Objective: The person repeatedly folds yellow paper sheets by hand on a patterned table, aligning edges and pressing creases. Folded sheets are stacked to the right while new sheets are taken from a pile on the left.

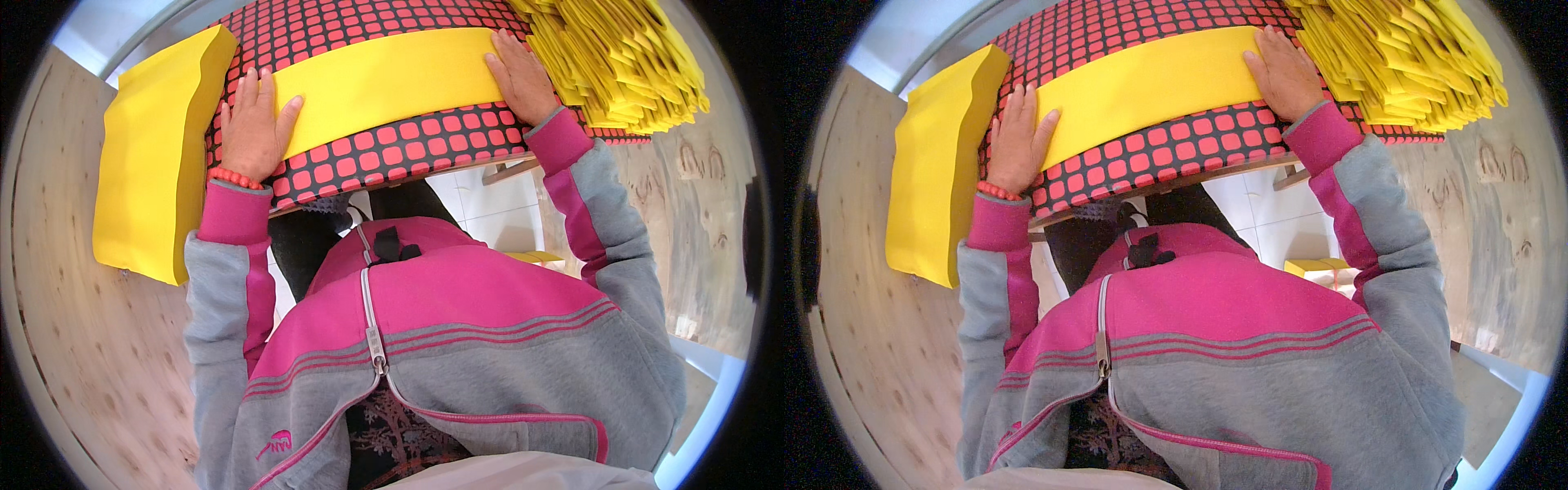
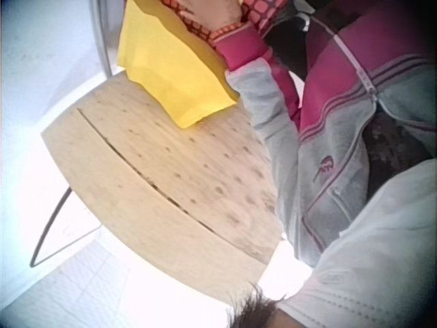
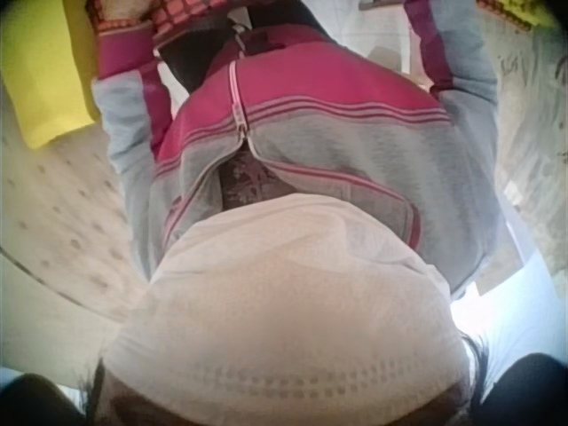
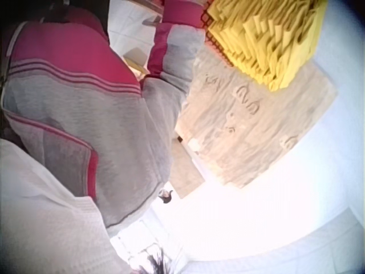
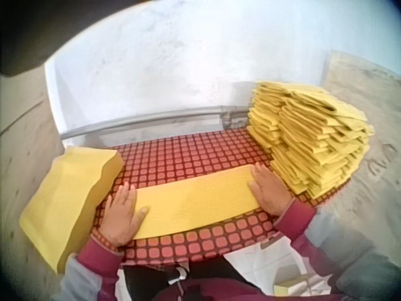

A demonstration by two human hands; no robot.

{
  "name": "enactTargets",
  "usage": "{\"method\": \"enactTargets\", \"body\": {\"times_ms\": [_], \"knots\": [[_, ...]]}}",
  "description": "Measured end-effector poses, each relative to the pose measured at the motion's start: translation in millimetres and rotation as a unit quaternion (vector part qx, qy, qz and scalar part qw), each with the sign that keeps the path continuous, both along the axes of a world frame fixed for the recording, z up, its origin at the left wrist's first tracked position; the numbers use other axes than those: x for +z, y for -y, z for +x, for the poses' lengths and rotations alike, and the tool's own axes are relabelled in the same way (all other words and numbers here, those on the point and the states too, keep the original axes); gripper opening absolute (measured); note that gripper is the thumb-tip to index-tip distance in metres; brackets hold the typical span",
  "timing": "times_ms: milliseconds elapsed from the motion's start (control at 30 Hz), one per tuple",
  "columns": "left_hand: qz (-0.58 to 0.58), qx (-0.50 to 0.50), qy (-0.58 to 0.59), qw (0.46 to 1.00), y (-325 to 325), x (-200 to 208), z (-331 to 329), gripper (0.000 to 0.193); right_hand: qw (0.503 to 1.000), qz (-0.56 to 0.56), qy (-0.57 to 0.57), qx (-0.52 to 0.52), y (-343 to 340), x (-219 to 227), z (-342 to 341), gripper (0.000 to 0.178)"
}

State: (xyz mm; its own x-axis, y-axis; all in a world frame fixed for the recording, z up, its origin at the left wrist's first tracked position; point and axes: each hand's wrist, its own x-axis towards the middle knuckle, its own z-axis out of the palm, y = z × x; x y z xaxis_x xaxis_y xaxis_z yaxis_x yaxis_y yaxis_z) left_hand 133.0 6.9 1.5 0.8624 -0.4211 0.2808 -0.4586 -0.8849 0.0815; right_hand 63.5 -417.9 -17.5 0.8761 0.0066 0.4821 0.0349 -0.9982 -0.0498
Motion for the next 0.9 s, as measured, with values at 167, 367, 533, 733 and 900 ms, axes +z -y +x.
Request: {"method": "enactTargets", "body": {"times_ms": [167,367,533,733,900], "knots": [[0.069,0.041,0.065,0.995,11.4,18.5,-3.0,0.068,0.994,-0.097,-0.023,-0.037,-10.6,27.9,1.0,0.049],[-0.035,-0.166,0.047,0.984,118.3,9.0,-22.2,0.056,0.967,0.034,0.086,0.237,-114.8,21.2,24.1,0.039],[0.022,-0.072,0.050,0.996,69.6,-1.8,-18.0,0.075,0.980,-0.027,0.076,0.182,-65.1,4.9,26.0,0.039],[-0.019,0.000,0.019,1.000,-10.9,-6.2,-6.0,0.075,0.997,0.007,0.036,0.072,11.0,-4.2,20.2,0.047],[0.026,0.049,0.111,0.992,11.8,10.3,-15.8,0.064,0.995,-0.071,0.045,0.046,-5.1,28.0,13.2,0.045]]}}
